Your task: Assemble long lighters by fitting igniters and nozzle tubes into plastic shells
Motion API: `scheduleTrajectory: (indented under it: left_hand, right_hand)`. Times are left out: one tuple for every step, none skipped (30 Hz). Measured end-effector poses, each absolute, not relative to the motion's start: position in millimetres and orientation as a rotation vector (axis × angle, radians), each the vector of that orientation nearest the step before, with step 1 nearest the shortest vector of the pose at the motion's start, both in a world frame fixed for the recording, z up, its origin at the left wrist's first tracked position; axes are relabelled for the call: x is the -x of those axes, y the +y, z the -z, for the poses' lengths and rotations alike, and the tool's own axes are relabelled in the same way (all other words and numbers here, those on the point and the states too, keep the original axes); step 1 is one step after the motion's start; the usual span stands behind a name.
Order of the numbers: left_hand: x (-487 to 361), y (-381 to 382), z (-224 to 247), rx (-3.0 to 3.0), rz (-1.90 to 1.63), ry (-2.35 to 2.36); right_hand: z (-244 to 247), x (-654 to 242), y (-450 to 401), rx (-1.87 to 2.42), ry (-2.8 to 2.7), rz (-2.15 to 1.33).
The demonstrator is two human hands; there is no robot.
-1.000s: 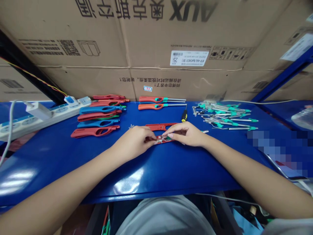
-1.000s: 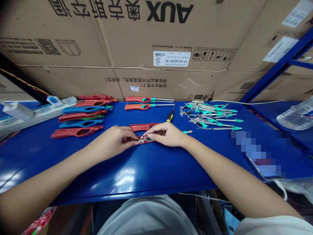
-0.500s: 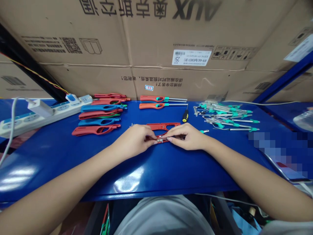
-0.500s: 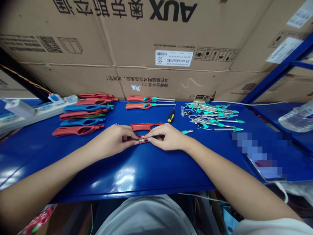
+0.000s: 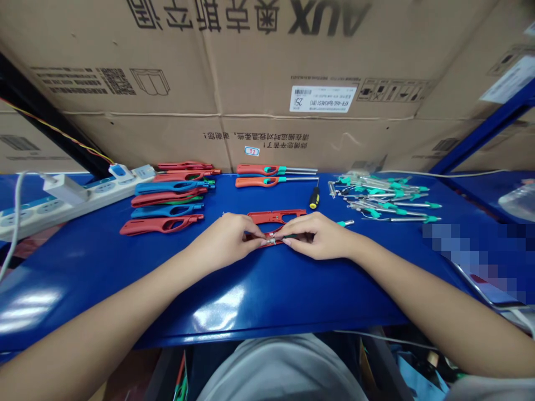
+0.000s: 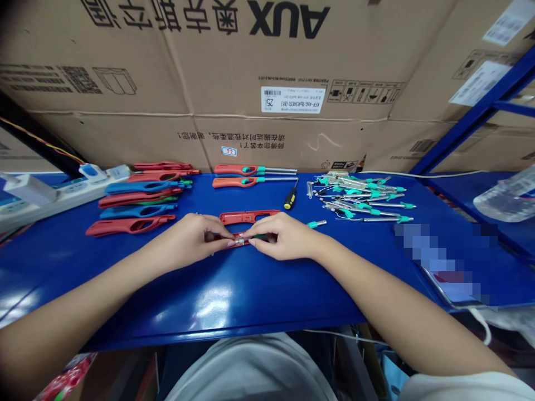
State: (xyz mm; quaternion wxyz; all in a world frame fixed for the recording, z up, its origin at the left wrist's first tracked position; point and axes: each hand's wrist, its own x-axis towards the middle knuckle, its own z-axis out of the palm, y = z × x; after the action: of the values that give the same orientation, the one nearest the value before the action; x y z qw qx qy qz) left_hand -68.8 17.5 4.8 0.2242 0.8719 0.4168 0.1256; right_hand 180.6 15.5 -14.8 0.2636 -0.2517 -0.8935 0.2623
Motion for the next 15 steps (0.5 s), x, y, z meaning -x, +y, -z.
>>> scheduleTrajectory:
  left_hand:
    - [68.5,18.0,-4.7,-2.399,-0.353,1.155]
    - [68.3,18.5,-4.6,-2.392,-0.359,1.161]
    - [67.9,18.8,-4.4,-2.386,-0.366,1.166]
    - [67.6,18.9,-4.3,-2.381,-0.372,1.169]
    - [67.3,19.0,-4.2,-2.377,-0.375,1.169]
    - [67.1,18.9,-4.3,-2.376,-0.377,1.168]
    - [67.0,18.8,-4.4,-2.376,-0.377,1.166]
    - [66.9,18.6,-4.6,-2.378,-0.374,1.164]
    - [66.9,18.4,-4.8,-2.378,-0.371,1.164]
    - [66.9,18.3,-5.1,-2.376,-0.368,1.162]
    - [67.0,18.2,-5.3,-2.371,-0.365,1.161]
    - [67.0,18.1,-5.5,-2.364,-0.365,1.161]
    - [67.0,18.1,-5.7,-2.358,-0.365,1.16]
    - [66.9,18.0,-5.8,-2.354,-0.365,1.159]
    - [66.8,18.0,-5.9,-2.352,-0.367,1.16]
  right_hand:
    - [15.2,-180.7,15.6,0.674,-2.412,-0.696]
    - [15.7,-180.8,15.6,0.671,-2.409,-0.676]
    - [16.1,-180.7,15.7,0.676,-2.41,-0.649]
    - [16.5,-180.6,15.6,0.691,-2.417,-0.619]
    - [16.7,-180.4,15.4,0.716,-2.429,-0.589]
    - [16.9,-180.1,15.2,0.747,-2.447,-0.563]
    - [17.1,-179.8,14.9,0.778,-2.469,-0.544]
    - [17.4,-179.5,14.6,0.803,-2.491,-0.531]
    - [17.7,-179.3,14.4,0.822,-2.509,-0.521]
    - [18.2,-179.2,14.3,0.833,-2.52,-0.514]
    - [18.8,-179.2,14.4,0.839,-2.527,-0.506]
    - [19.4,-179.3,14.7,0.842,-2.53,-0.499]
    - [20.2,-179.6,15.1,0.846,-2.53,-0.492]
    - [20.9,-179.8,15.7,0.845,-2.527,-0.487]
    - [21.5,-180.1,16.2,0.839,-2.522,-0.484]
